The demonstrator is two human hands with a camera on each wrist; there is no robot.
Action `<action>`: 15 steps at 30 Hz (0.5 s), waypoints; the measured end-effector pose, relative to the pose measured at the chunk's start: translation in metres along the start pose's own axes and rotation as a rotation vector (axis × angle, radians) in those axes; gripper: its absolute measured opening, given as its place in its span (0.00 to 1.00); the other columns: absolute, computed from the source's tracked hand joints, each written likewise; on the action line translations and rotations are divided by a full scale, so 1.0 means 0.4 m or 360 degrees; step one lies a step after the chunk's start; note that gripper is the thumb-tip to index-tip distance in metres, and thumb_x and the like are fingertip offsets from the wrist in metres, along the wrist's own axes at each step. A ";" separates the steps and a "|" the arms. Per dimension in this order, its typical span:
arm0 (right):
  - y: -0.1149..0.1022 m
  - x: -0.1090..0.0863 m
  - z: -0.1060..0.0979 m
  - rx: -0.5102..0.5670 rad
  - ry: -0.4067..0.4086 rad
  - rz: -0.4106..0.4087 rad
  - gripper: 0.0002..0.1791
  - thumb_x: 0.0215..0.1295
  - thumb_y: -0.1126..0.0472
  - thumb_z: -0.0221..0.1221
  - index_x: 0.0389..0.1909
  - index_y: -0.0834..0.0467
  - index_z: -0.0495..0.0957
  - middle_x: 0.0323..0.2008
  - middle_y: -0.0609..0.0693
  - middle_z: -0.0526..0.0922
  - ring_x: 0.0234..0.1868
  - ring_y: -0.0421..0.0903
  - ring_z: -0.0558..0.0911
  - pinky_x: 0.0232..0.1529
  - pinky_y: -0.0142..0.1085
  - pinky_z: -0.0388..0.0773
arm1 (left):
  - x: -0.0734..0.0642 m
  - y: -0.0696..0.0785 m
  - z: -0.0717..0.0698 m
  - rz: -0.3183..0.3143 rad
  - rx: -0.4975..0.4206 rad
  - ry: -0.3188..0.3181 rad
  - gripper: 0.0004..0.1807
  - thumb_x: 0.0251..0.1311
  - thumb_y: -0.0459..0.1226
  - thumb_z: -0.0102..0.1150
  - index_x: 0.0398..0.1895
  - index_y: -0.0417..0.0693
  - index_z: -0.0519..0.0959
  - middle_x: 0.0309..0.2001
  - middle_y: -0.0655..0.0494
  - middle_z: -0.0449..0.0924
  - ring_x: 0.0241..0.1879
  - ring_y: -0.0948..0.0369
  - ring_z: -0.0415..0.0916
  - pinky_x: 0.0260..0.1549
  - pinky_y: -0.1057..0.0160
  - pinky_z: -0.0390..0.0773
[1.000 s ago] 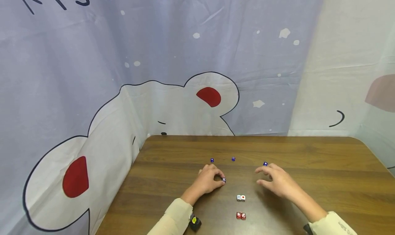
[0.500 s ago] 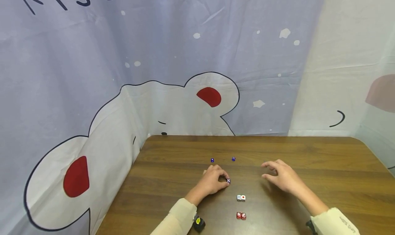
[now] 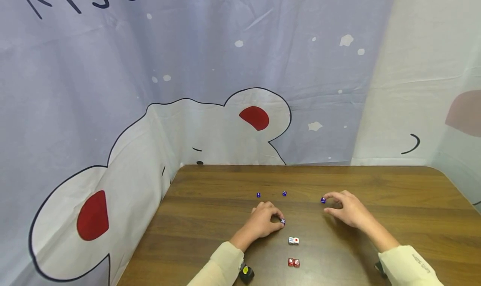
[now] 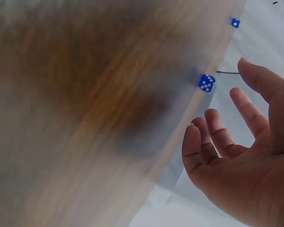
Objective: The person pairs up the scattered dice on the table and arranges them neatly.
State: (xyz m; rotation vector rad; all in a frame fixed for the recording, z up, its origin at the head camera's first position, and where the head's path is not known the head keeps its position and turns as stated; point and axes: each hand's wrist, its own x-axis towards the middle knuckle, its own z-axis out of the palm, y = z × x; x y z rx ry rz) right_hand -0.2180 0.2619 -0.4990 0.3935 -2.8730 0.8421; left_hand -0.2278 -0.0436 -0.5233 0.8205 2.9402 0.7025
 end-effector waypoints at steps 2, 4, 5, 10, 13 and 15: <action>0.007 0.006 -0.001 -0.0006 -0.0022 0.0005 0.22 0.57 0.54 0.72 0.51 0.56 0.82 0.41 0.59 0.80 0.43 0.57 0.80 0.44 0.57 0.77 | 0.001 0.003 0.002 0.0004 0.0004 -0.0001 0.08 0.56 0.48 0.73 0.36 0.62 0.85 0.38 0.68 0.76 0.42 0.66 0.68 0.42 0.64 0.64; 0.012 0.011 -0.002 -0.0003 -0.0042 0.0020 0.22 0.57 0.53 0.73 0.51 0.56 0.82 0.42 0.59 0.80 0.44 0.58 0.80 0.44 0.58 0.76 | 0.002 0.005 0.005 0.0011 0.0009 0.0002 0.08 0.56 0.48 0.74 0.35 0.62 0.85 0.38 0.68 0.76 0.43 0.66 0.69 0.42 0.64 0.64; 0.014 0.014 -0.002 0.0002 -0.0052 0.0030 0.23 0.57 0.53 0.73 0.52 0.56 0.82 0.42 0.60 0.80 0.44 0.58 0.79 0.43 0.58 0.76 | 0.003 0.005 0.008 0.0013 0.0015 0.0002 0.08 0.56 0.48 0.74 0.35 0.62 0.85 0.38 0.68 0.76 0.43 0.65 0.69 0.42 0.64 0.64; 0.023 0.027 0.000 -0.0004 -0.0097 0.0076 0.22 0.58 0.54 0.72 0.52 0.56 0.82 0.44 0.61 0.79 0.46 0.60 0.79 0.44 0.58 0.76 | 0.006 0.005 0.019 0.0014 0.0017 0.0006 0.08 0.55 0.48 0.73 0.35 0.63 0.85 0.38 0.68 0.75 0.43 0.66 0.68 0.42 0.65 0.63; 0.026 0.034 0.003 -0.0033 -0.0112 0.0087 0.21 0.59 0.55 0.71 0.52 0.56 0.82 0.44 0.61 0.79 0.47 0.62 0.77 0.46 0.59 0.75 | 0.009 0.006 0.021 0.0005 0.0013 0.0006 0.08 0.55 0.48 0.74 0.35 0.63 0.85 0.38 0.69 0.75 0.43 0.66 0.68 0.41 0.65 0.63; 0.027 0.038 0.004 -0.0048 -0.0112 0.0088 0.20 0.58 0.55 0.72 0.51 0.56 0.82 0.44 0.61 0.79 0.48 0.64 0.76 0.46 0.59 0.74 | 0.010 0.007 0.022 -0.0001 0.0012 0.0004 0.08 0.55 0.48 0.74 0.36 0.63 0.85 0.39 0.68 0.75 0.43 0.66 0.68 0.42 0.65 0.63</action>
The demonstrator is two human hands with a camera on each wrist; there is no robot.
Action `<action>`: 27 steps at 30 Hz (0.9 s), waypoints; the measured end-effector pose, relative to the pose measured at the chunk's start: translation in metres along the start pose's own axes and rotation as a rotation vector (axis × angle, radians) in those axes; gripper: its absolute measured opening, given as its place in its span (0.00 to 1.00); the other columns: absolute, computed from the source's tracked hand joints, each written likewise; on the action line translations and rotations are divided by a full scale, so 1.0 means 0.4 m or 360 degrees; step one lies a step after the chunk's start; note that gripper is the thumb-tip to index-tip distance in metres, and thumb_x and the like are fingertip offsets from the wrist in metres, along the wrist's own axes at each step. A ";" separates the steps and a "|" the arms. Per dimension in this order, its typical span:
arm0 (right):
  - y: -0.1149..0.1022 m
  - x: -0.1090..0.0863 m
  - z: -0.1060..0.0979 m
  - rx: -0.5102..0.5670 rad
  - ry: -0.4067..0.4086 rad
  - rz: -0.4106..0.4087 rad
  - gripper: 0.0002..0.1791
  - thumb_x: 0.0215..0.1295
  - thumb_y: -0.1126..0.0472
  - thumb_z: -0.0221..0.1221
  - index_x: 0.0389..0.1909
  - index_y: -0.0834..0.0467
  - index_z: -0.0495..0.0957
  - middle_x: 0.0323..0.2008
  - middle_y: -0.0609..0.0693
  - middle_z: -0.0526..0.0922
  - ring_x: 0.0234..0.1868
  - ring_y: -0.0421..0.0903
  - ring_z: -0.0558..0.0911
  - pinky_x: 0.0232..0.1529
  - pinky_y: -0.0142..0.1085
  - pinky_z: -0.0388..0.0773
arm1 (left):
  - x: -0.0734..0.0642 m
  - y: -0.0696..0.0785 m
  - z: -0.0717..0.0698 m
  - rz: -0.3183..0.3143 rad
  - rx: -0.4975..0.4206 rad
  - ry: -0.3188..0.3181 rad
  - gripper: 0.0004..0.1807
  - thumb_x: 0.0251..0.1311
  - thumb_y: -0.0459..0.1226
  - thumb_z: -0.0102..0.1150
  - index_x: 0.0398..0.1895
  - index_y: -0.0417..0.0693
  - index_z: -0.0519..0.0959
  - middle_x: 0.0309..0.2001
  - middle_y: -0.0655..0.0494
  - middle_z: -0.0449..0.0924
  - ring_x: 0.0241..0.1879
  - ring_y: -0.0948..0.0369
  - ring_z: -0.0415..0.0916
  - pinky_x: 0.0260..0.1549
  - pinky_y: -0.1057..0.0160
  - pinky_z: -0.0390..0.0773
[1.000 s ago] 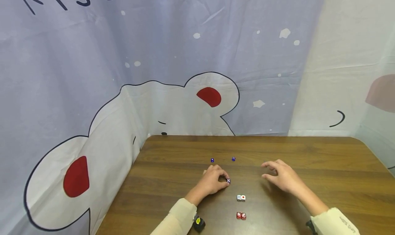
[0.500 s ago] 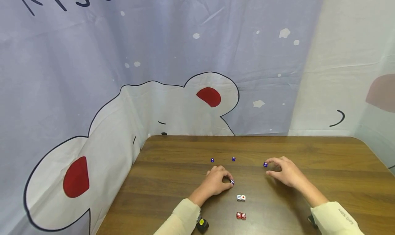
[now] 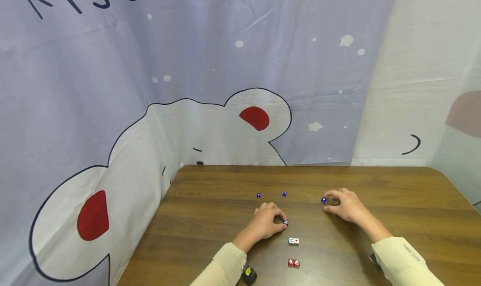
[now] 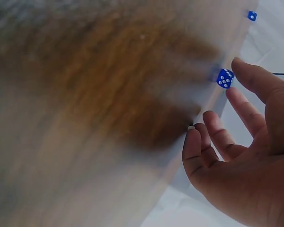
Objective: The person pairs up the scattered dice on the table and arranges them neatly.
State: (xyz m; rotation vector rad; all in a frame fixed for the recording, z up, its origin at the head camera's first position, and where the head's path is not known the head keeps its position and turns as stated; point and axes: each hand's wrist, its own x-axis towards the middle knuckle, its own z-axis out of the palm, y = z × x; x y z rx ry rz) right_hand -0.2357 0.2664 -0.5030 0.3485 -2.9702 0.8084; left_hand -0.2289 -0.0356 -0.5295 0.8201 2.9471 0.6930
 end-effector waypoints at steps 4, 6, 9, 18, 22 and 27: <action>0.003 0.007 0.004 -0.0012 -0.0002 0.0020 0.20 0.58 0.55 0.72 0.50 0.56 0.83 0.43 0.61 0.79 0.49 0.66 0.75 0.47 0.60 0.73 | 0.000 0.006 0.000 -0.0006 -0.0002 -0.0013 0.07 0.55 0.48 0.74 0.36 0.63 0.86 0.40 0.68 0.75 0.45 0.65 0.68 0.43 0.64 0.63; 0.005 0.011 0.007 -0.0013 -0.0007 0.0035 0.19 0.58 0.55 0.72 0.49 0.56 0.83 0.44 0.61 0.79 0.49 0.66 0.75 0.47 0.60 0.73 | 0.000 0.010 -0.001 -0.0005 -0.0008 -0.0021 0.07 0.55 0.48 0.74 0.36 0.63 0.86 0.40 0.67 0.76 0.45 0.65 0.68 0.43 0.64 0.63; 0.009 0.017 0.011 -0.0015 -0.0011 0.0057 0.19 0.58 0.55 0.72 0.48 0.56 0.83 0.44 0.61 0.79 0.50 0.66 0.74 0.48 0.60 0.73 | -0.001 0.017 -0.003 0.0002 -0.0008 -0.0030 0.07 0.55 0.48 0.74 0.35 0.63 0.86 0.41 0.67 0.76 0.44 0.65 0.68 0.42 0.64 0.63; 0.009 0.026 0.016 -0.0007 -0.0024 0.0082 0.14 0.59 0.56 0.71 0.45 0.56 0.83 0.43 0.61 0.78 0.49 0.65 0.73 0.46 0.59 0.72 | 0.001 0.027 0.006 0.0005 0.0003 -0.0040 0.07 0.56 0.48 0.73 0.36 0.64 0.86 0.41 0.69 0.75 0.43 0.67 0.66 0.42 0.65 0.62; 0.007 0.031 0.015 -0.0023 -0.0035 0.0085 0.12 0.60 0.56 0.70 0.43 0.54 0.83 0.42 0.61 0.78 0.48 0.65 0.74 0.46 0.59 0.73 | 0.003 0.028 0.008 0.0002 0.0012 -0.0039 0.07 0.56 0.49 0.73 0.36 0.65 0.85 0.41 0.70 0.75 0.43 0.68 0.66 0.42 0.66 0.62; 0.004 0.034 0.013 -0.0020 -0.0059 0.0110 0.11 0.61 0.55 0.69 0.42 0.54 0.82 0.43 0.62 0.78 0.49 0.66 0.74 0.45 0.59 0.73 | 0.002 0.031 0.008 0.0004 0.0004 -0.0043 0.07 0.56 0.49 0.73 0.36 0.65 0.86 0.40 0.70 0.74 0.42 0.68 0.65 0.41 0.66 0.61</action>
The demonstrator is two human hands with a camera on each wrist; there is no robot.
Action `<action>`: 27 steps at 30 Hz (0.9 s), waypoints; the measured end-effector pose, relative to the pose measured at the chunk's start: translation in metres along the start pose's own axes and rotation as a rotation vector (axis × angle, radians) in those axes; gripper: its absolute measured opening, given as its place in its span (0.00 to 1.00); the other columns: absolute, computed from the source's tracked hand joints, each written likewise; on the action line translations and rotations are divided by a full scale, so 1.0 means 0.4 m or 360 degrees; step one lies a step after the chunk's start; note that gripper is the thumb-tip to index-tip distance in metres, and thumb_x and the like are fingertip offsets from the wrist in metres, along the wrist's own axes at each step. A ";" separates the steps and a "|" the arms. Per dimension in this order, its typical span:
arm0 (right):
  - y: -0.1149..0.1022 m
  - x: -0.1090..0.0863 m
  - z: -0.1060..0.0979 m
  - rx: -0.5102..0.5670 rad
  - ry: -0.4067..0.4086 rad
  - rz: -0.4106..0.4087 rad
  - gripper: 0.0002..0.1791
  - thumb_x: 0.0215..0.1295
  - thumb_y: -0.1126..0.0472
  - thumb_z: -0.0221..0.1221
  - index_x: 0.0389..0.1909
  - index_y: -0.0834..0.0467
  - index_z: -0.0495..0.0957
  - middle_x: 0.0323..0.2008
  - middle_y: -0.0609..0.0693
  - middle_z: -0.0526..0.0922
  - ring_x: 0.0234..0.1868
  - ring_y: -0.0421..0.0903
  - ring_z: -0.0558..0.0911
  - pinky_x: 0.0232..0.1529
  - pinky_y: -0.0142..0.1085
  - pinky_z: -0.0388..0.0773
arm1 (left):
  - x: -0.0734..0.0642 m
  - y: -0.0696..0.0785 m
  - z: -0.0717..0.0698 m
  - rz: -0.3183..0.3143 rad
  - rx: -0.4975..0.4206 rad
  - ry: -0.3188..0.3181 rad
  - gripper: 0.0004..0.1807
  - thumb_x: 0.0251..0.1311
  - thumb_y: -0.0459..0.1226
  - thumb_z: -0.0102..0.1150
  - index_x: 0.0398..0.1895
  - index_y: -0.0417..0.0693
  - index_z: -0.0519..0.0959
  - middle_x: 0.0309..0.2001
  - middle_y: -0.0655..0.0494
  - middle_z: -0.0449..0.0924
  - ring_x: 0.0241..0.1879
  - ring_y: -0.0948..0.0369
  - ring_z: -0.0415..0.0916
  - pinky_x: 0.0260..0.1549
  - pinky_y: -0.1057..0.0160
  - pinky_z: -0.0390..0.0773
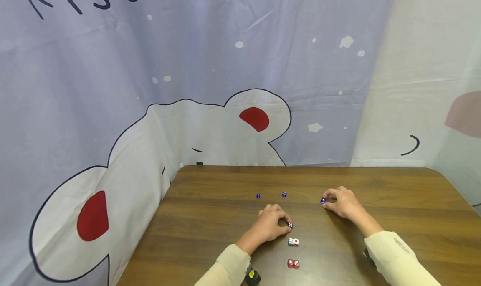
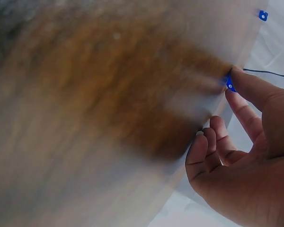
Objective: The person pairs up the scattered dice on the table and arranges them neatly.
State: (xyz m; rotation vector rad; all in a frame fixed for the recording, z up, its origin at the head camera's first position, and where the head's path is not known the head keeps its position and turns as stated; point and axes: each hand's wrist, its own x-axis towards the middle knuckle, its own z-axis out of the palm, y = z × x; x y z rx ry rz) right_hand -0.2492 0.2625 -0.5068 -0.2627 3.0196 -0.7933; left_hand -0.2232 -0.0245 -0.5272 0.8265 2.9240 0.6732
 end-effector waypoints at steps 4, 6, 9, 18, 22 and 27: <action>0.000 0.000 0.002 -0.0004 -0.0003 0.0010 0.10 0.62 0.55 0.69 0.41 0.53 0.82 0.43 0.61 0.77 0.49 0.66 0.73 0.45 0.58 0.73 | 0.000 0.001 0.003 0.0002 0.0003 -0.0003 0.07 0.56 0.49 0.73 0.36 0.66 0.86 0.40 0.70 0.74 0.41 0.69 0.65 0.40 0.67 0.61; 0.000 0.001 0.003 -0.0012 0.0002 0.0008 0.10 0.62 0.55 0.69 0.40 0.53 0.82 0.43 0.61 0.77 0.49 0.66 0.73 0.45 0.58 0.73 | 0.001 0.000 0.005 0.0008 0.0005 0.0003 0.07 0.56 0.49 0.73 0.36 0.66 0.86 0.40 0.71 0.74 0.41 0.69 0.65 0.40 0.67 0.61; 0.001 0.002 0.004 -0.0021 0.0011 0.0004 0.09 0.62 0.56 0.69 0.39 0.53 0.82 0.42 0.61 0.77 0.48 0.65 0.74 0.45 0.58 0.73 | 0.001 0.001 0.006 0.0018 0.0009 0.0012 0.07 0.56 0.49 0.73 0.36 0.66 0.86 0.40 0.71 0.74 0.41 0.69 0.65 0.40 0.67 0.61; -0.004 -0.003 0.011 -0.0050 0.0044 -0.0048 0.08 0.60 0.56 0.69 0.37 0.52 0.81 0.40 0.60 0.77 0.46 0.64 0.74 0.45 0.57 0.72 | -0.001 0.004 0.002 0.0010 0.0010 -0.0004 0.07 0.56 0.50 0.73 0.36 0.66 0.85 0.41 0.71 0.75 0.42 0.69 0.65 0.41 0.66 0.62; -0.013 -0.013 0.013 -0.0071 0.0057 -0.0090 0.09 0.57 0.56 0.71 0.34 0.51 0.81 0.40 0.59 0.77 0.44 0.61 0.74 0.43 0.54 0.72 | -0.001 0.005 0.001 0.0014 0.0027 -0.0007 0.07 0.56 0.50 0.73 0.36 0.66 0.85 0.41 0.71 0.74 0.42 0.69 0.66 0.41 0.67 0.63; -0.027 -0.027 0.015 -0.0098 0.0048 -0.0140 0.09 0.56 0.56 0.72 0.33 0.49 0.80 0.40 0.56 0.77 0.43 0.58 0.74 0.42 0.52 0.72 | -0.001 0.001 0.002 0.0027 0.0038 -0.0005 0.08 0.56 0.50 0.73 0.37 0.66 0.85 0.42 0.70 0.75 0.42 0.69 0.66 0.41 0.67 0.62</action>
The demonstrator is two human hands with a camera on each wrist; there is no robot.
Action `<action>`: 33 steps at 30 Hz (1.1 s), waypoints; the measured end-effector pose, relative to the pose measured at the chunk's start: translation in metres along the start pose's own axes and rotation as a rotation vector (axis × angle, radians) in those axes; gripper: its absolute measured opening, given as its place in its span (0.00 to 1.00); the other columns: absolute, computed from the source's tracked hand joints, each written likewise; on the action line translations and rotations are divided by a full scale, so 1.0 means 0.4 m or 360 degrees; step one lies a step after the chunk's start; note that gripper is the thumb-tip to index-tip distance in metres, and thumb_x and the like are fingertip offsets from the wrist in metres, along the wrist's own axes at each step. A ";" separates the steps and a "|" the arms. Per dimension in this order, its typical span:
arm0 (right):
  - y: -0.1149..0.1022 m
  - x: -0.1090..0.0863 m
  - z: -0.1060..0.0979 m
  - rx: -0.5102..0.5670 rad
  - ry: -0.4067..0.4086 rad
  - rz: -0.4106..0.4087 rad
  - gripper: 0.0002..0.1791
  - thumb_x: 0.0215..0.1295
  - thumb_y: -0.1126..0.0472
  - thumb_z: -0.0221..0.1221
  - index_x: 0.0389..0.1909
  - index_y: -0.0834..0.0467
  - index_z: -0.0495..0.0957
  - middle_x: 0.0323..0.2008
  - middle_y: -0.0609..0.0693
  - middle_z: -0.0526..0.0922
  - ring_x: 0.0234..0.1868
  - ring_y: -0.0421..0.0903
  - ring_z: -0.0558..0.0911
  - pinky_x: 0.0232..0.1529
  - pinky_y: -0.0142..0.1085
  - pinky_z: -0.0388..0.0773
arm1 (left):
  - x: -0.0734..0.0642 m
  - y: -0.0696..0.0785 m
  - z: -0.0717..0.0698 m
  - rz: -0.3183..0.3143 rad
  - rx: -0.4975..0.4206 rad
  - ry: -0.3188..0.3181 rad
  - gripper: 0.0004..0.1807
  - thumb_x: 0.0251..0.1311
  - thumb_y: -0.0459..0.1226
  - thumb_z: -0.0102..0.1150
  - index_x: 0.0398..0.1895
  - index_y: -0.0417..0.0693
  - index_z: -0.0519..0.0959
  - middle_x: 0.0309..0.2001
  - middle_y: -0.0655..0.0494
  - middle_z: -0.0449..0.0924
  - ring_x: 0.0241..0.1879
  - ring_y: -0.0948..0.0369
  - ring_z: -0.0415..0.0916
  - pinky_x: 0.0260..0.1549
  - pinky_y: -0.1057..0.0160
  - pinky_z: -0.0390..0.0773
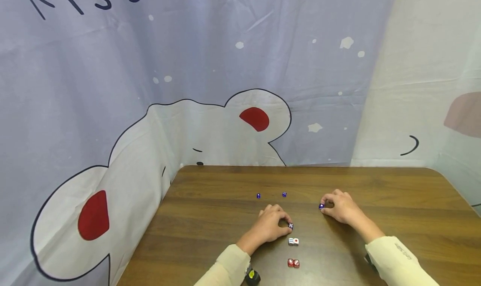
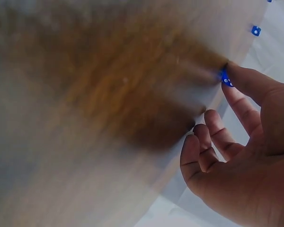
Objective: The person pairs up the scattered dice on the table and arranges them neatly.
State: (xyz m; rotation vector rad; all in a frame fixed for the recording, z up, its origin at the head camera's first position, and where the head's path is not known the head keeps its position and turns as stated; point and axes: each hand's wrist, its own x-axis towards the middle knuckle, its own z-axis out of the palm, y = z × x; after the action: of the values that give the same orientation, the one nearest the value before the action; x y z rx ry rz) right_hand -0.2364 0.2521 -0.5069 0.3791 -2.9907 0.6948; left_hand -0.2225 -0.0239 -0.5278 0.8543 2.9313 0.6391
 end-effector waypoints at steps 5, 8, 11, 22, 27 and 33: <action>-0.014 -0.012 0.002 0.0001 0.0004 -0.0033 0.09 0.55 0.56 0.72 0.32 0.48 0.80 0.37 0.53 0.76 0.41 0.56 0.73 0.42 0.50 0.70 | 0.000 0.001 0.000 0.0003 0.0002 0.0006 0.07 0.56 0.49 0.73 0.37 0.66 0.85 0.42 0.71 0.75 0.42 0.69 0.66 0.40 0.67 0.62; -0.017 -0.016 0.007 -0.0001 -0.0002 -0.0040 0.09 0.54 0.55 0.72 0.33 0.48 0.80 0.37 0.52 0.76 0.41 0.55 0.73 0.43 0.50 0.70 | -0.002 0.002 -0.001 -0.0001 0.0006 0.0005 0.07 0.57 0.49 0.73 0.37 0.66 0.85 0.41 0.71 0.75 0.42 0.69 0.67 0.40 0.67 0.62; -0.022 -0.021 0.010 -0.0003 0.0000 -0.0055 0.10 0.54 0.55 0.72 0.32 0.48 0.81 0.37 0.52 0.75 0.41 0.54 0.72 0.42 0.49 0.70 | -0.003 0.004 -0.003 -0.0003 0.0009 0.0001 0.07 0.57 0.49 0.73 0.36 0.65 0.85 0.41 0.71 0.75 0.42 0.69 0.67 0.40 0.67 0.62; -0.053 -0.040 0.019 -0.0004 -0.0024 -0.0091 0.10 0.53 0.56 0.73 0.32 0.47 0.80 0.37 0.50 0.75 0.40 0.52 0.71 0.41 0.48 0.70 | -0.002 0.007 -0.004 -0.0008 0.0021 -0.0005 0.08 0.56 0.50 0.73 0.36 0.66 0.85 0.41 0.71 0.75 0.42 0.69 0.66 0.40 0.68 0.62; -0.070 -0.046 0.024 0.0008 -0.0038 -0.0094 0.11 0.53 0.56 0.73 0.32 0.47 0.80 0.37 0.50 0.75 0.40 0.52 0.71 0.41 0.48 0.71 | 0.001 0.006 -0.001 -0.0017 0.0003 -0.0003 0.08 0.55 0.50 0.73 0.37 0.65 0.85 0.42 0.70 0.76 0.43 0.68 0.66 0.40 0.67 0.62; -0.090 -0.054 0.032 -0.0002 -0.0055 -0.0110 0.11 0.52 0.57 0.73 0.33 0.47 0.79 0.35 0.48 0.74 0.40 0.51 0.71 0.40 0.46 0.70 | 0.002 0.001 0.002 -0.0013 -0.0020 0.0003 0.08 0.56 0.49 0.73 0.36 0.64 0.85 0.41 0.70 0.75 0.43 0.68 0.67 0.40 0.67 0.62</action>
State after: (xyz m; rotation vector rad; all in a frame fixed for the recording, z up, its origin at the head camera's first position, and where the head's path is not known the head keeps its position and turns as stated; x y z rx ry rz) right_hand -0.2066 0.2201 -0.5052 0.4973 -2.9936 0.6873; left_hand -0.2228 -0.0228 -0.5281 0.8409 2.9272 0.6578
